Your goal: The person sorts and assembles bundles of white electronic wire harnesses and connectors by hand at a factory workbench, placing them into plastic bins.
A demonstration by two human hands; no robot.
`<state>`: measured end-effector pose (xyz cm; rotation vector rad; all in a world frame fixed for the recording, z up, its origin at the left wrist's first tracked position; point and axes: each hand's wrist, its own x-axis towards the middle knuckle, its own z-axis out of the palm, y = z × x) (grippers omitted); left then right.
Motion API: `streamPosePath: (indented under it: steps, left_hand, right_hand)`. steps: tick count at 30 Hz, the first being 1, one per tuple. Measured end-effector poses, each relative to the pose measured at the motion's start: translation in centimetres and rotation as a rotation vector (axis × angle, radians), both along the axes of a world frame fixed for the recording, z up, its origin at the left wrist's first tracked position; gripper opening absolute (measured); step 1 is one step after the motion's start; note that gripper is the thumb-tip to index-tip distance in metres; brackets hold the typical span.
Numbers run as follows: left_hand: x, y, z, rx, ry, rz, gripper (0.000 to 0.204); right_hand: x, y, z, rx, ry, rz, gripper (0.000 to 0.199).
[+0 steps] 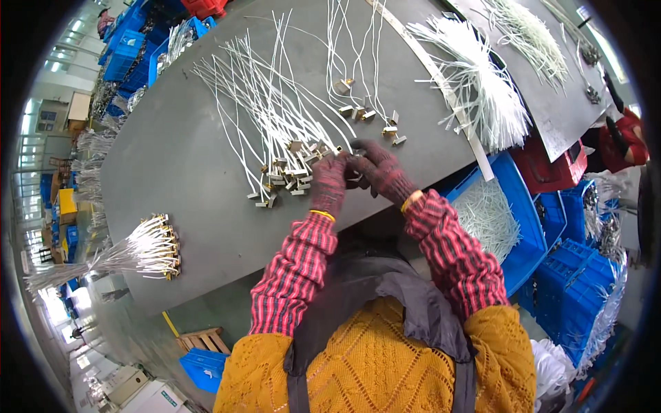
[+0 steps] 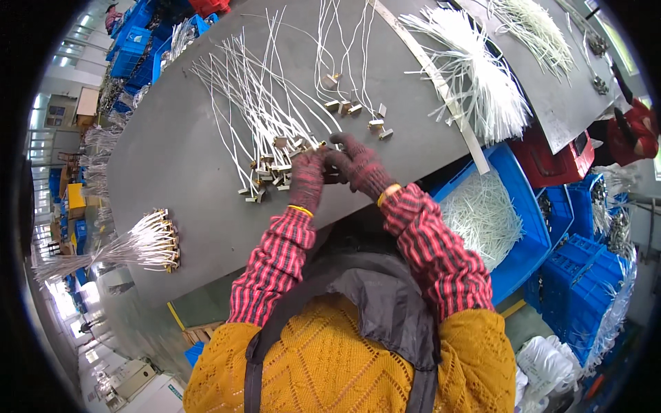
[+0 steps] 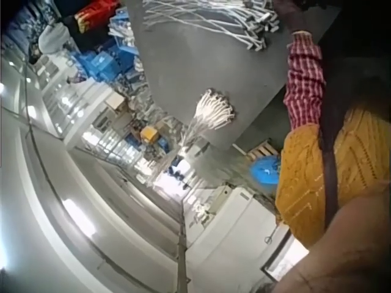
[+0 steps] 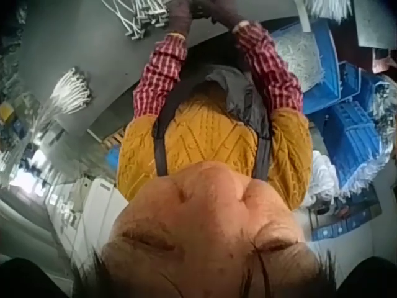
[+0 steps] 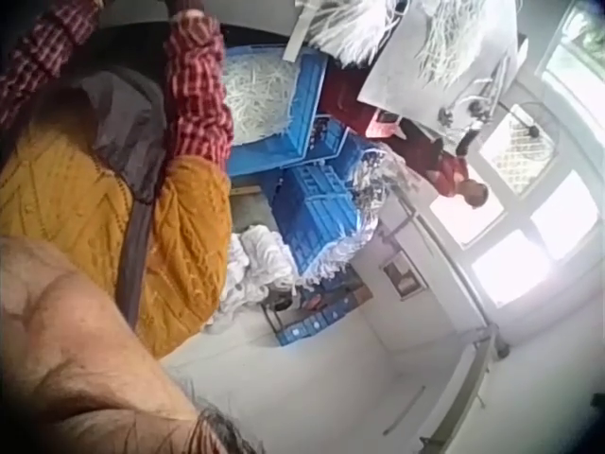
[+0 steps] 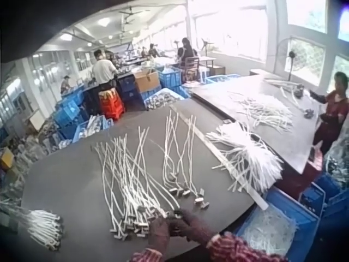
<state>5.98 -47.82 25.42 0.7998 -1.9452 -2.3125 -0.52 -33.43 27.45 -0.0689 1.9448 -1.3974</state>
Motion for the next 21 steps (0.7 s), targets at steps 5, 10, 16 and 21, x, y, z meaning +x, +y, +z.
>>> streamPosePath:
  steps: [5,10,16,21]
  left_hand:
    - [1.0,-8.0,0.0,-0.219,-0.142,0.226,0.023]
    - [1.7,-8.5,0.7,0.185,0.069,0.330,0.024]
    - [-0.5,-2.3,-2.0,0.441,0.069,-0.052,0.027]
    - [-6.5,7.0,-1.4,0.472,-0.182,0.230,0.022]
  right_hand:
    - [-6.6,0.3,-6.4,0.646,0.889,0.266,0.039]
    - [-10.4,2.2,-6.8,0.793,0.749,0.405,0.030]
    - [-1.6,5.2,-3.2,-0.135,0.233,0.002,0.027]
    - [6.4,8.6,-2.0,-0.018,0.872,0.318,0.027]
